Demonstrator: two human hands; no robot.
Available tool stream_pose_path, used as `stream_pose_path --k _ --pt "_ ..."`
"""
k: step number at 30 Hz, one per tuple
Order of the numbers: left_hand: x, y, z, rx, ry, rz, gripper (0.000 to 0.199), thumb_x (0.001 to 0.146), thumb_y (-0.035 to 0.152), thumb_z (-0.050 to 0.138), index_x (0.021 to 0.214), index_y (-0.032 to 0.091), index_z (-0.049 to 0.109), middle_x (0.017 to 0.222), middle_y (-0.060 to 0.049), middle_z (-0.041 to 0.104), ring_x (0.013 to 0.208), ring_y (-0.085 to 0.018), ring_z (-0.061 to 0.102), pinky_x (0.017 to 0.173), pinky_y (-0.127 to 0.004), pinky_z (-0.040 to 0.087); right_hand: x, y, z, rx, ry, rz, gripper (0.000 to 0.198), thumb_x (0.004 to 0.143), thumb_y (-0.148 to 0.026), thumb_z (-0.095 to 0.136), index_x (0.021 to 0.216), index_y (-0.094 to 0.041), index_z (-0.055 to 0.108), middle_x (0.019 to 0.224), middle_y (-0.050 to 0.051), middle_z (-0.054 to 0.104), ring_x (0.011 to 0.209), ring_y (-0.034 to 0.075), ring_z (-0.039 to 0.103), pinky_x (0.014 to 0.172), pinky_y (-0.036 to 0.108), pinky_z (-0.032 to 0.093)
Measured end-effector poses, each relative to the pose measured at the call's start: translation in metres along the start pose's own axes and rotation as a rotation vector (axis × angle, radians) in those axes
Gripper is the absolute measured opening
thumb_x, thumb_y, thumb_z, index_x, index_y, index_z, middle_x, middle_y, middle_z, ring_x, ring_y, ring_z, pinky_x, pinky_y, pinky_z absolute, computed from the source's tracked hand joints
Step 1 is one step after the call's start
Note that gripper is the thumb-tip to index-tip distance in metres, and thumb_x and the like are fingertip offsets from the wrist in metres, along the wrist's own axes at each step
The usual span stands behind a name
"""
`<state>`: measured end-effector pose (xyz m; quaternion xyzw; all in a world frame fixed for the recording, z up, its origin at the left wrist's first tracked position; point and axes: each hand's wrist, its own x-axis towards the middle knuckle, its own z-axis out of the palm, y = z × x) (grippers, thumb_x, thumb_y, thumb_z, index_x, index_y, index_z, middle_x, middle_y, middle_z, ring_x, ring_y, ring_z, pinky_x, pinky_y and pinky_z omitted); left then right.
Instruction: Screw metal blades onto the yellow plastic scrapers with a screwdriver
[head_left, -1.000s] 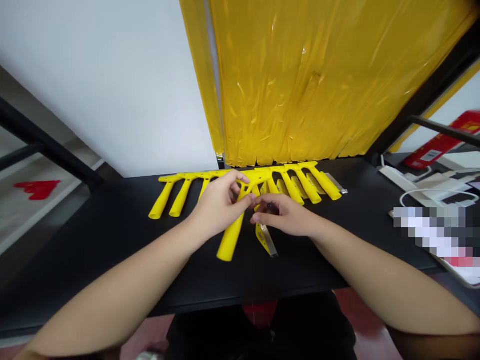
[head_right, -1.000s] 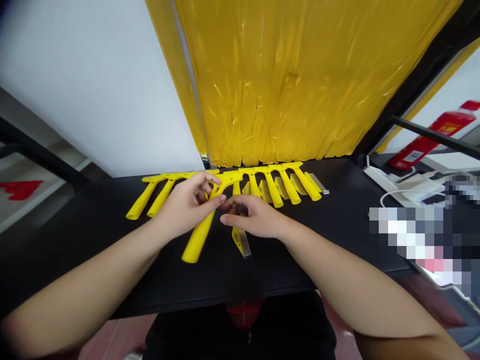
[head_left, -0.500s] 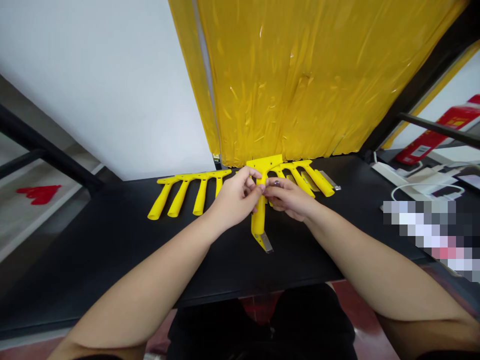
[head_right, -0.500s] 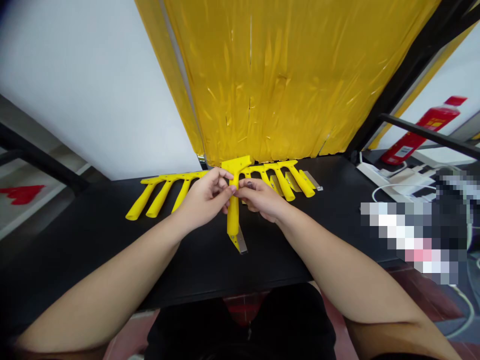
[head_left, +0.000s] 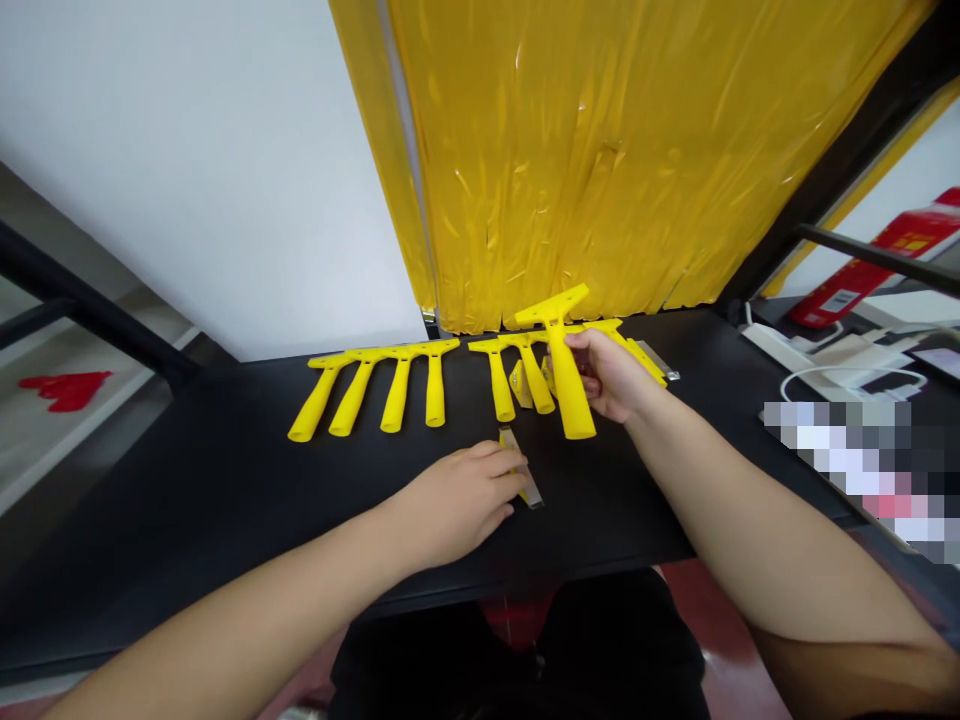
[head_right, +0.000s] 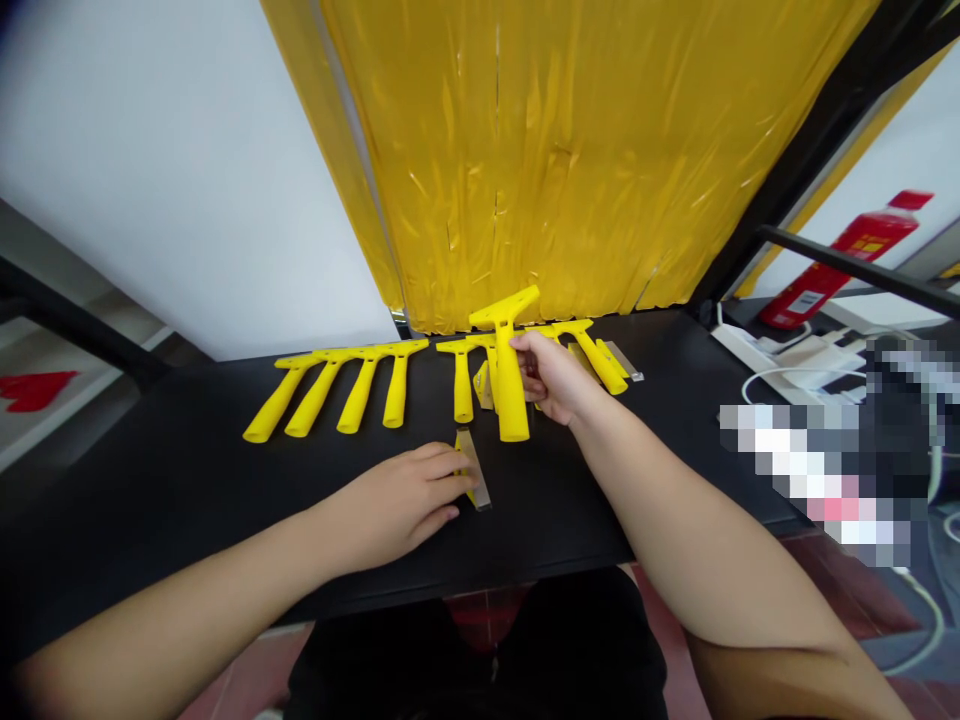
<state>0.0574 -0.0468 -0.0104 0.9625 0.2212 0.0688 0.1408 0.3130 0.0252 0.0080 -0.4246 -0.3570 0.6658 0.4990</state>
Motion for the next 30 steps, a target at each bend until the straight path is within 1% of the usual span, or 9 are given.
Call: stream_pose_path --k 3,6,10,14,19,22,27,30 --pt "-0.003 -0.004 0.003 0.038 -0.028 -0.024 0.031 0.102 0.013 0.056 0.128 0.017 0.073 0.125 -0.01 0.073 0.118 -0.028 0.066 0.108 -0.046 0.056 0.0 0.001 -0.001 -0.02 0.0 -0.004 0.025 0.075 -0.032 0.066 0.068 -0.023 0.044 0.053 -0.007 0.037 0.043 0.006 0.014 0.04 0.023 0.009" --pt "-0.006 -0.014 0.0 0.074 -0.027 -0.046 0.033 0.105 0.012 0.05 0.124 0.017 0.075 0.12 -0.01 0.075 0.112 -0.027 0.069 0.103 -0.046 0.058 -0.001 0.002 -0.001 -0.03 -0.002 -0.018 0.025 0.075 -0.032 0.068 0.069 -0.023 0.045 0.054 -0.007 0.037 0.043 0.006 0.014 0.04 0.023 0.01" --pt "-0.009 -0.033 -0.005 0.092 -0.008 -0.041 0.033 0.106 0.013 0.048 0.123 0.018 0.076 0.123 -0.01 0.076 0.113 -0.026 0.071 0.103 -0.044 0.059 -0.002 0.001 -0.001 -0.035 -0.013 -0.037 0.025 0.075 -0.031 0.069 0.07 -0.022 0.046 0.053 -0.008 0.037 0.042 0.005 0.016 0.04 0.022 0.011" --pt "-0.007 -0.054 -0.011 0.098 -0.034 -0.093 0.037 0.106 0.013 0.047 0.123 0.021 0.078 0.128 -0.008 0.077 0.118 -0.025 0.072 0.106 -0.04 0.058 -0.002 0.001 -0.001 -0.052 -0.039 -0.043 0.024 0.075 -0.03 0.069 0.071 -0.022 0.047 0.052 -0.008 0.037 0.042 0.005 0.015 0.04 0.022 0.01" --pt "0.001 -0.076 -0.019 0.125 -0.069 -0.153 0.04 0.101 0.009 0.047 0.121 0.022 0.079 0.134 -0.006 0.076 0.123 -0.024 0.072 0.109 -0.039 0.057 -0.002 0.0 -0.001 -0.069 -0.048 -0.045 0.023 0.076 -0.03 0.068 0.072 -0.023 0.046 0.053 -0.008 0.036 0.042 0.006 0.016 0.04 0.023 0.01" --pt "0.008 -0.083 -0.021 0.129 -0.07 -0.149 0.042 0.098 0.006 0.048 0.118 0.024 0.081 0.131 -0.005 0.077 0.122 -0.022 0.072 0.112 -0.039 0.054 -0.002 0.0 -0.001 -0.074 -0.053 -0.048 0.023 0.076 -0.029 0.068 0.073 -0.023 0.046 0.054 -0.008 0.037 0.041 0.005 0.016 0.039 0.023 0.01" --pt "0.023 -0.091 -0.029 0.138 -0.133 -0.184 0.047 0.094 0.004 0.048 0.119 0.025 0.081 0.133 -0.004 0.077 0.12 -0.022 0.073 0.107 -0.035 0.055 -0.001 0.0 -0.001 -0.084 -0.068 -0.046 0.021 0.077 -0.028 0.067 0.075 -0.023 0.046 0.055 -0.008 0.038 0.041 0.005 0.016 0.039 0.023 0.011" --pt "0.035 -0.098 -0.035 0.123 -0.159 -0.194 0.047 0.091 0.003 0.05 0.117 0.025 0.082 0.13 -0.003 0.078 0.117 -0.021 0.074 0.106 -0.033 0.055 0.0 0.001 0.0 -0.091 -0.07 -0.047 0.021 0.077 -0.028 0.066 0.075 -0.023 0.046 0.054 -0.008 0.038 0.04 0.005 0.016 0.039 0.022 0.011"
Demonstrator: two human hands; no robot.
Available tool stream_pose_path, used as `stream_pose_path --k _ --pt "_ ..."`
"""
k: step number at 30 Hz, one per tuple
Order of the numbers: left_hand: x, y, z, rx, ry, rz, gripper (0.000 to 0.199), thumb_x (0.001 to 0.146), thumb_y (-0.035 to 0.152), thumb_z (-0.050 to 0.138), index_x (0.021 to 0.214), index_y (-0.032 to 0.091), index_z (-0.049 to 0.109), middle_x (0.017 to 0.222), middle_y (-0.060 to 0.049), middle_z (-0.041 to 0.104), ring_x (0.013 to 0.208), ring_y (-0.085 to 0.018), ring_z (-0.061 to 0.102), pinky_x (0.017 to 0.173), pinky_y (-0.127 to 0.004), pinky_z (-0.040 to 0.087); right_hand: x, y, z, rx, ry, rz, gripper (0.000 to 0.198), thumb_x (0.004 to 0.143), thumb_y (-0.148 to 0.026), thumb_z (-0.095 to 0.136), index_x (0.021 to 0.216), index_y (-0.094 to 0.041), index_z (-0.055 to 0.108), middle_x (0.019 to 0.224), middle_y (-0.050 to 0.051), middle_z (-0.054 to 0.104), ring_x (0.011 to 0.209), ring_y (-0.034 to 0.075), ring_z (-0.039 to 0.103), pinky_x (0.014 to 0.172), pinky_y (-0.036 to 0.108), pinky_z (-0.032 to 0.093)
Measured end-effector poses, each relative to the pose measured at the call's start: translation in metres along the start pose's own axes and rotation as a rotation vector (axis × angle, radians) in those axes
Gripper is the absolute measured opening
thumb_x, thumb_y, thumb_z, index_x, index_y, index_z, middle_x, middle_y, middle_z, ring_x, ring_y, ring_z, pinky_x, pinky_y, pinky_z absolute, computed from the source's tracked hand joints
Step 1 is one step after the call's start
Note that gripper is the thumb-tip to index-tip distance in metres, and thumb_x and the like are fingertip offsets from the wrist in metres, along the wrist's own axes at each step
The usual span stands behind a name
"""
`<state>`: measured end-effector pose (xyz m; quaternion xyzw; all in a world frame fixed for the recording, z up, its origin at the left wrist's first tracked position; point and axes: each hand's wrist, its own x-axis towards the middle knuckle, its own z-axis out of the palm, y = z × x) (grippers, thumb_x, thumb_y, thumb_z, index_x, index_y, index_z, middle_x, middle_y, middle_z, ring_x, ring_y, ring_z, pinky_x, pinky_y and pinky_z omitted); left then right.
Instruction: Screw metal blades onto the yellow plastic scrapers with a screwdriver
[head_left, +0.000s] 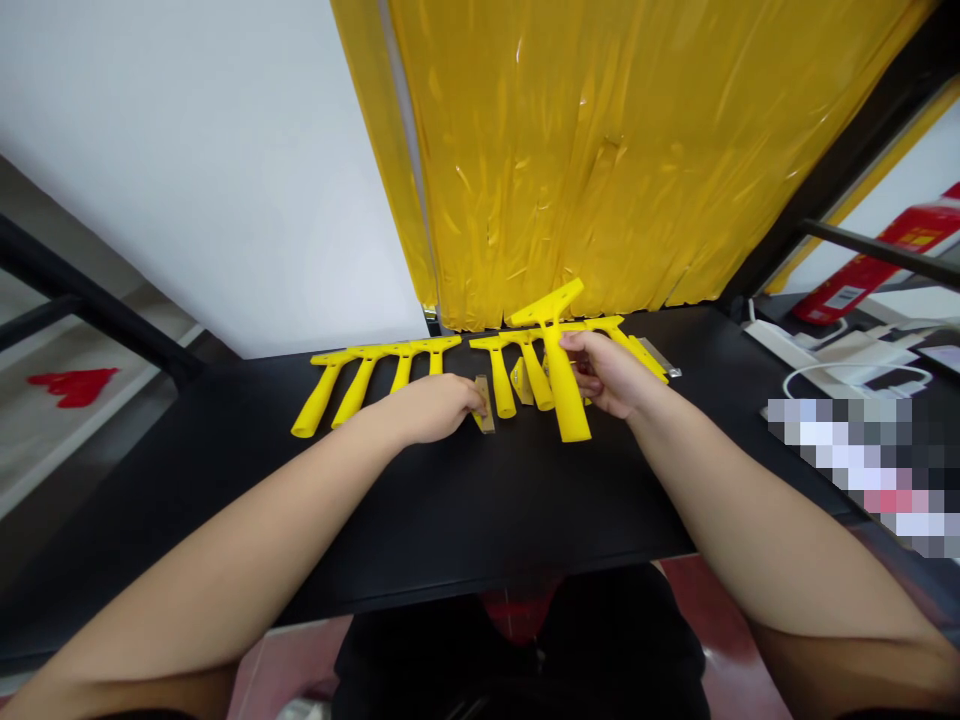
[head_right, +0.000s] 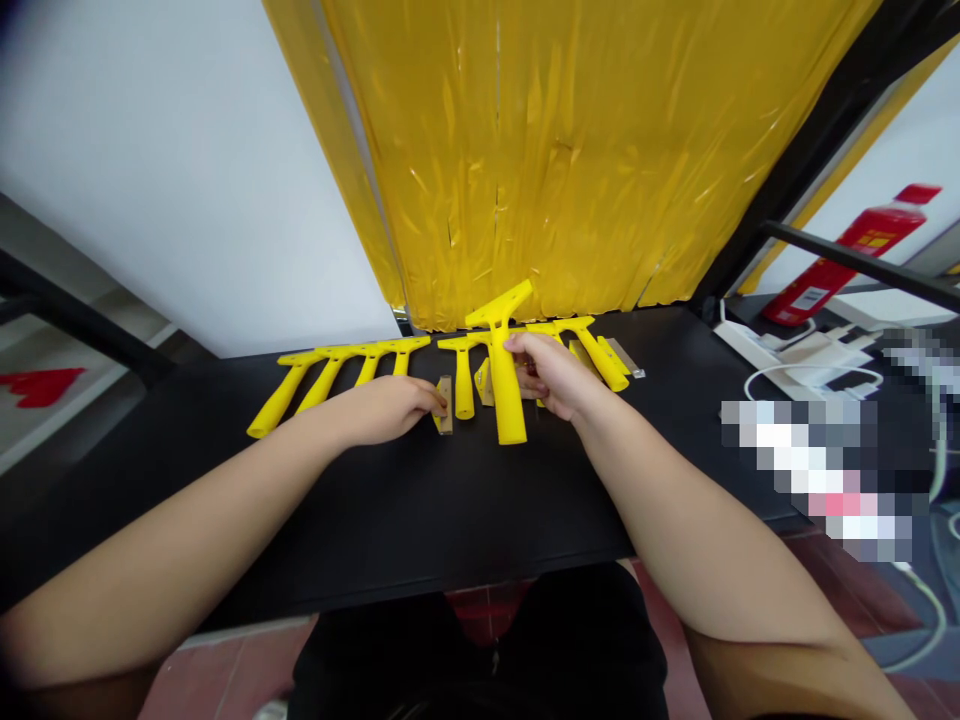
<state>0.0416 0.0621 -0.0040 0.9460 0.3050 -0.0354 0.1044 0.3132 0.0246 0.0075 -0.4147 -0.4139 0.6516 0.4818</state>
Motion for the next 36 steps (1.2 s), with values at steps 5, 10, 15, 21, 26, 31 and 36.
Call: stream_pose_path --k 5,10,15,21,26,31,36 --pt "0.014 -0.011 -0.011 -0.01 -0.017 -0.022 0.044 0.091 0.005 0.051 0.113 0.026 0.083 0.126 -0.002 0.079 0.114 -0.02 0.074 0.103 -0.03 0.054 0.002 0.001 -0.001 -0.013 0.007 -0.006 0.019 0.076 -0.027 0.065 0.074 -0.022 0.047 0.053 -0.008 0.04 0.039 0.004 0.017 0.038 0.021 0.011" --pt "0.009 -0.024 -0.023 -0.03 0.176 -0.111 0.041 0.097 0.011 0.049 0.119 0.026 0.08 0.129 -0.002 0.078 0.116 -0.019 0.072 0.104 -0.029 0.052 0.004 0.002 -0.004 -0.012 0.007 -0.017 0.02 0.074 -0.027 0.067 0.074 -0.022 0.048 0.054 -0.009 0.041 0.038 0.003 0.019 0.038 0.021 0.011" --pt "0.003 -0.032 -0.023 0.019 0.142 -0.218 0.038 0.096 0.013 0.05 0.115 0.025 0.081 0.124 -0.002 0.079 0.11 -0.021 0.073 0.1 -0.032 0.054 0.004 0.003 -0.006 -0.015 -0.022 -0.021 0.02 0.076 -0.027 0.068 0.074 -0.021 0.049 0.053 -0.009 0.041 0.038 0.003 0.019 0.038 0.02 0.012" --pt "0.01 -0.026 -0.007 0.059 0.078 -0.094 0.041 0.094 0.011 0.048 0.111 0.026 0.082 0.125 -0.002 0.078 0.109 -0.02 0.072 0.097 -0.03 0.052 0.004 0.005 -0.006 -0.031 -0.049 -0.017 0.019 0.08 -0.027 0.067 0.075 -0.021 0.05 0.052 -0.009 0.039 0.039 0.004 0.018 0.039 0.02 0.013" --pt "0.013 -0.02 -0.005 0.063 0.089 -0.065 0.04 0.094 0.012 0.049 0.11 0.025 0.083 0.121 -0.004 0.079 0.106 -0.021 0.072 0.093 -0.031 0.053 0.004 0.004 -0.005 -0.034 -0.023 -0.016 0.019 0.079 -0.027 0.067 0.075 -0.021 0.049 0.052 -0.009 0.039 0.039 0.003 0.018 0.039 0.02 0.012" --pt "0.017 -0.018 -0.003 0.057 0.102 -0.055 0.037 0.093 0.012 0.053 0.113 0.024 0.082 0.122 -0.004 0.079 0.107 -0.021 0.073 0.095 -0.031 0.053 0.003 0.004 -0.004 -0.044 -0.021 -0.016 0.021 0.079 -0.027 0.068 0.075 -0.022 0.048 0.054 -0.009 0.039 0.04 0.004 0.017 0.04 0.02 0.012" --pt "0.019 -0.017 -0.005 0.041 0.114 -0.064 0.033 0.092 0.014 0.059 0.113 0.024 0.082 0.122 -0.005 0.078 0.109 -0.022 0.073 0.097 -0.033 0.054 0.003 0.003 -0.003 -0.046 -0.012 -0.007 0.023 0.079 -0.027 0.069 0.075 -0.022 0.047 0.054 -0.01 0.039 0.039 0.003 0.017 0.04 0.02 0.012"
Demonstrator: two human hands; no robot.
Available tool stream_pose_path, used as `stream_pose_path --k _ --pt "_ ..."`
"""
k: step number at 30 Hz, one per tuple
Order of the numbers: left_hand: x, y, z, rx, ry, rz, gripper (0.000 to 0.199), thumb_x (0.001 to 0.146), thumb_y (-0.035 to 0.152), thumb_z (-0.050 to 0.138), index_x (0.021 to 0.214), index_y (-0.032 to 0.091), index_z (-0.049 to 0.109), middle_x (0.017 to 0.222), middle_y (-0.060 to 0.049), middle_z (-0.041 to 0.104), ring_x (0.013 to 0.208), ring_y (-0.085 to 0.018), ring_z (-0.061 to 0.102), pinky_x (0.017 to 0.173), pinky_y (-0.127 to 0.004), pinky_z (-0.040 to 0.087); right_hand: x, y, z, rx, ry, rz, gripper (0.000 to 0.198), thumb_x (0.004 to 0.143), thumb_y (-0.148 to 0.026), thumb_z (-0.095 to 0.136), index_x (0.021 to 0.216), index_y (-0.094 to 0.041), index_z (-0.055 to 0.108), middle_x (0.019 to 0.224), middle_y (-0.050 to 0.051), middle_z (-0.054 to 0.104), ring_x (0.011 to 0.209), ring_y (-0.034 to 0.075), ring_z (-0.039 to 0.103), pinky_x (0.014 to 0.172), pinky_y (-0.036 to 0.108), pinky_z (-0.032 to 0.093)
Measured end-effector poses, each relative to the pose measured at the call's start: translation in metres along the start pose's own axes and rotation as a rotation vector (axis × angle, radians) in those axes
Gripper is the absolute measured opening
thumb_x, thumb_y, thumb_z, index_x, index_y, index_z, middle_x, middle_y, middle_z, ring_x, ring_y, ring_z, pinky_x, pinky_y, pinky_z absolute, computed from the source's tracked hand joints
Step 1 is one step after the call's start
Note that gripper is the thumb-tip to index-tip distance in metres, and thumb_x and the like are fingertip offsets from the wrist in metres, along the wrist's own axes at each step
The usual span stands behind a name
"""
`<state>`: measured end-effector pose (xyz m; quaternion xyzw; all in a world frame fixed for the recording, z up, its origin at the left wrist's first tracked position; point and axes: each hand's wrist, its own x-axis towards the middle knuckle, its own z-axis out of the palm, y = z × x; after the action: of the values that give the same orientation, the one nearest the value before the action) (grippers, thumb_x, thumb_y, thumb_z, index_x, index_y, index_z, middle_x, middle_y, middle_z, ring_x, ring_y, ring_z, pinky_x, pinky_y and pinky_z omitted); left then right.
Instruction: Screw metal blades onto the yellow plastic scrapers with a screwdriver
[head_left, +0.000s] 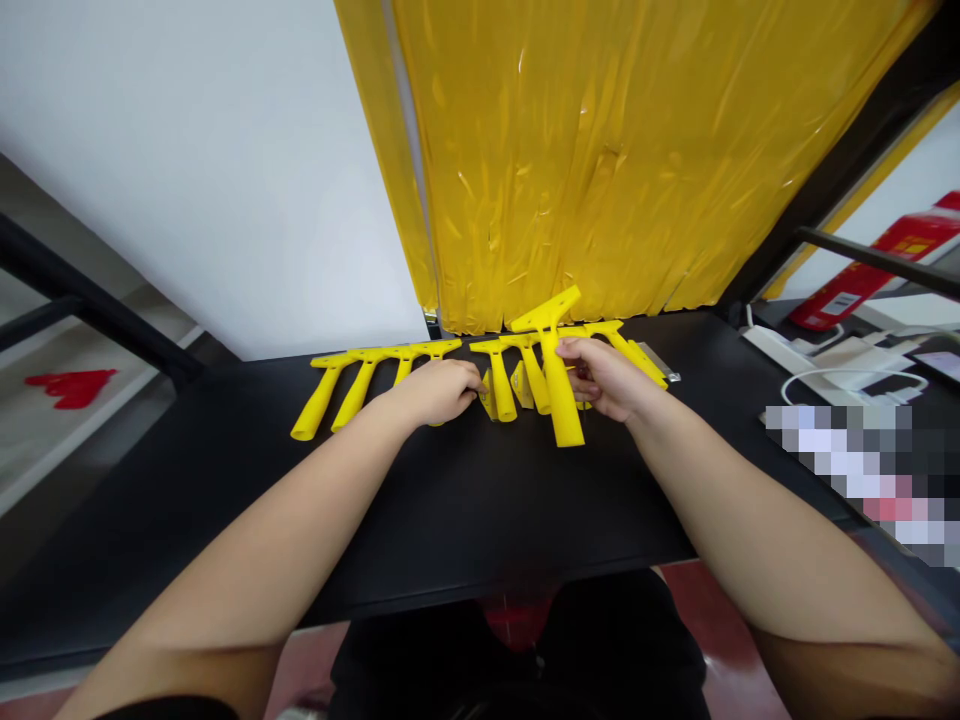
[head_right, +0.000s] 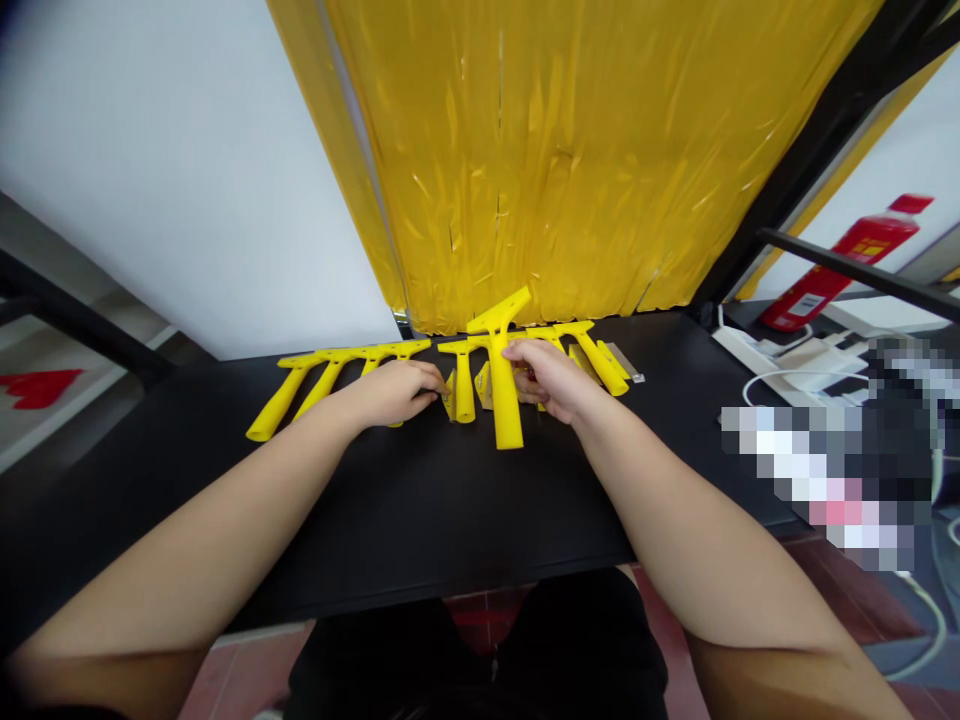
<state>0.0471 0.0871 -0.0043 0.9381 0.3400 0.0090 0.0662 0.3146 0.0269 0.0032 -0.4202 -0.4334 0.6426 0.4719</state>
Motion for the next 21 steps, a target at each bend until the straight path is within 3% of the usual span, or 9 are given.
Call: stream_pose_path --k 4,7,10,13,17,21 --pt "-0.008 0.012 -0.005 -0.061 0.125 -0.075 0.032 0.097 0.016 0.054 0.116 0.021 0.08 0.123 -0.007 0.078 0.113 -0.025 0.072 0.104 -0.039 0.054 0.0 0.0 0.0 -0.037 -0.038 -0.003 0.022 0.081 -0.029 0.071 0.076 -0.021 0.051 0.052 -0.01 0.039 0.038 0.004 0.02 0.04 0.021 0.014" --pt "-0.018 0.031 0.0 -0.507 0.257 -0.193 0.029 0.102 0.03 0.056 0.119 0.018 0.075 0.112 -0.008 0.079 0.101 -0.023 0.074 0.095 -0.038 0.059 0.0 0.005 0.004 -0.085 -0.077 -0.012 0.029 0.081 -0.034 0.078 0.076 -0.021 0.053 0.049 -0.013 0.034 0.039 0.004 0.019 0.04 0.021 0.013" --pt "-0.025 0.053 0.013 -0.991 0.185 -0.241 0.043 0.099 0.04 0.066 0.135 0.016 0.063 0.102 -0.007 0.077 0.092 -0.021 0.075 0.085 -0.037 0.062 0.0 0.015 0.016 -0.119 -0.086 -0.017 0.035 0.078 -0.038 0.084 0.079 -0.022 0.053 0.049 -0.015 0.03 0.041 0.004 0.017 0.041 0.021 0.011" --pt "-0.027 0.066 0.024 -1.189 0.171 -0.289 0.048 0.094 0.033 0.073 0.136 0.017 0.055 0.091 -0.003 0.072 0.086 -0.019 0.073 0.08 -0.037 0.062 0.002 0.028 0.028 -0.203 -0.064 -0.061 0.031 0.081 -0.043 0.081 0.086 -0.021 0.059 0.053 -0.013 0.037 0.043 0.007 0.025 0.042 0.022 0.019" --pt "-0.032 0.06 0.026 -1.089 0.237 -0.375 0.051 0.093 0.032 0.073 0.137 0.017 0.053 0.082 0.001 0.069 0.076 -0.018 0.07 0.071 -0.033 0.059 0.004 0.041 0.033 -0.614 0.059 -0.346 0.02 0.089 -0.036 0.073 0.1 -0.02 0.071 0.083 0.002 0.068 0.068 0.014 0.057 0.064 0.028 0.046" --pt "-0.039 0.042 0.014 -0.689 0.341 -0.49 0.062 0.091 0.039 0.072 0.145 0.018 0.05 0.075 0.002 0.069 0.067 -0.018 0.068 0.063 -0.03 0.051 -0.001 0.043 0.031 -1.119 -0.004 -0.481 0.029 0.089 -0.034 0.077 0.115 -0.023 0.075 0.102 0.006 0.07 0.089 0.021 0.066 0.083 0.036 0.052"
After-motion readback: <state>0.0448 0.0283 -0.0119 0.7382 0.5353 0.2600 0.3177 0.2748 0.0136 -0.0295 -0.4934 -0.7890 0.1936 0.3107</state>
